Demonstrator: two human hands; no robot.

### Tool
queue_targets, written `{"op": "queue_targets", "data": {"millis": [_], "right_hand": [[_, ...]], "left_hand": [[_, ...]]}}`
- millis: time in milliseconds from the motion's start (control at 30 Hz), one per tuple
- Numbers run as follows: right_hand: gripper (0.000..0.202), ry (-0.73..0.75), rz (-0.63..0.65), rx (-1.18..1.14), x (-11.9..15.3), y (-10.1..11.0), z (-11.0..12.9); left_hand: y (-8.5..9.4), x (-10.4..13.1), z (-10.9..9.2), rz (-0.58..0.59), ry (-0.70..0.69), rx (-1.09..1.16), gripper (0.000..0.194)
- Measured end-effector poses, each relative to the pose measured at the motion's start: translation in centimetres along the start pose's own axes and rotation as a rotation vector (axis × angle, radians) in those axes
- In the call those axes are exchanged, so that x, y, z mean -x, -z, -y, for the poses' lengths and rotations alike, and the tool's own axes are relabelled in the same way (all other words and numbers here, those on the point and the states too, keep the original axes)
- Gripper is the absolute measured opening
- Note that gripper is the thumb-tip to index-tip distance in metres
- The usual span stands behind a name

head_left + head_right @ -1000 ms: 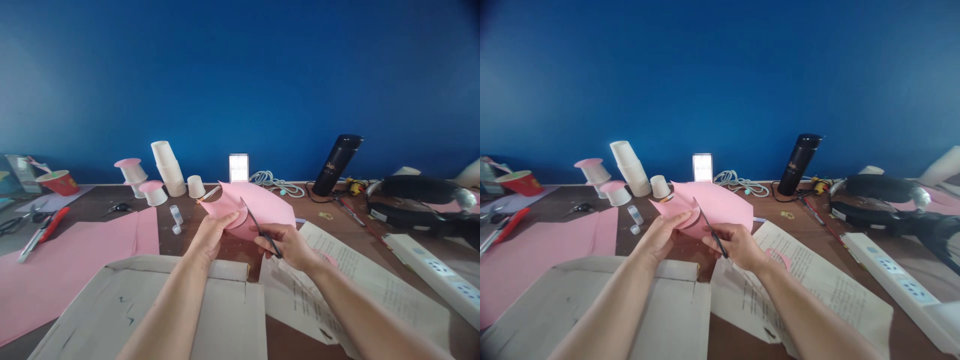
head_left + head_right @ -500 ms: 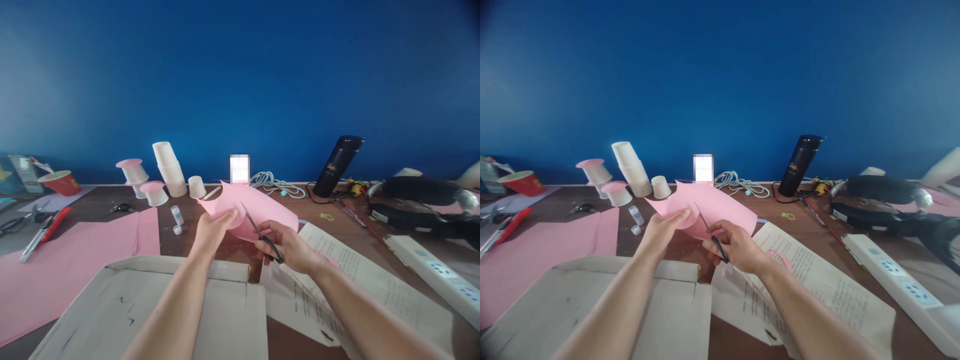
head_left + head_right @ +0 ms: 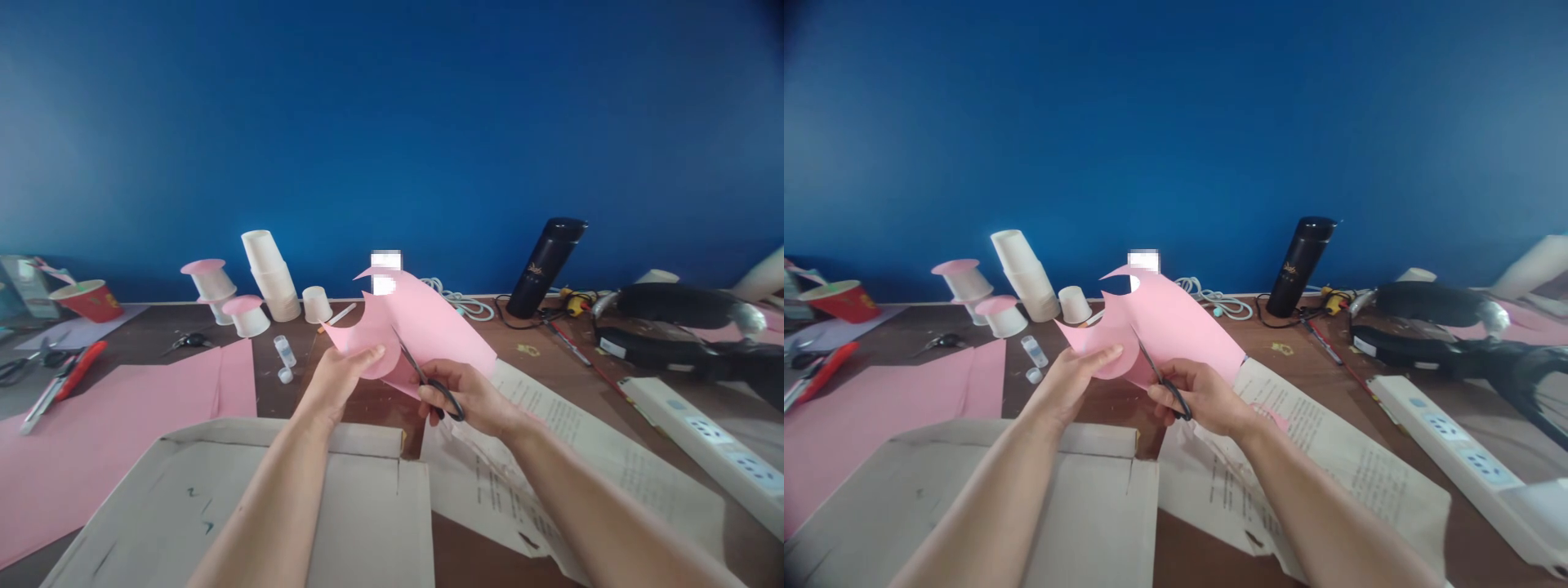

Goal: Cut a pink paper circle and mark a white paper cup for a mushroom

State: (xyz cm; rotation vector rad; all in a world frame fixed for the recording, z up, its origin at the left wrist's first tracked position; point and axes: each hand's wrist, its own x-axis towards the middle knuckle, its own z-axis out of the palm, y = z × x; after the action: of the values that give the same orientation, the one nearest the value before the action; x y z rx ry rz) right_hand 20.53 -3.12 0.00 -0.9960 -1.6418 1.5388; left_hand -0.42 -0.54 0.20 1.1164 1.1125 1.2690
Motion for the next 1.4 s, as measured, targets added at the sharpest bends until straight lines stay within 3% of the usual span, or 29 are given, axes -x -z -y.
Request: {"op": "queue_targets", "data": {"millis": [233,867,1167,1400], "right_hand": [[0.038,-0.001,-0.047,0.001,-0.1,-0.04,-0.2],[0.035,0.033,-0.13,0.002,-0.33,-0.24,-0.82],[0.041,-0.003,-0.087,-0.058,-0.12,-0.45,-0.38],[0.034,0.0,-0.039,-0.027,0.11,-0.05,-0.46]], "left_hand": [[-0.03,-0.04,-0.27,0.001,0.069,-0.028,0.049],[-0.37,-0.03,-0.26,-0.046,0.017,-0.01,0.056],[-0.61,0.15,-0.36,-0.068,0.036,-0.038,0.049],[-0.63,0.3,-0.44,-0.096,0.017,-0.048,0.043]]}}
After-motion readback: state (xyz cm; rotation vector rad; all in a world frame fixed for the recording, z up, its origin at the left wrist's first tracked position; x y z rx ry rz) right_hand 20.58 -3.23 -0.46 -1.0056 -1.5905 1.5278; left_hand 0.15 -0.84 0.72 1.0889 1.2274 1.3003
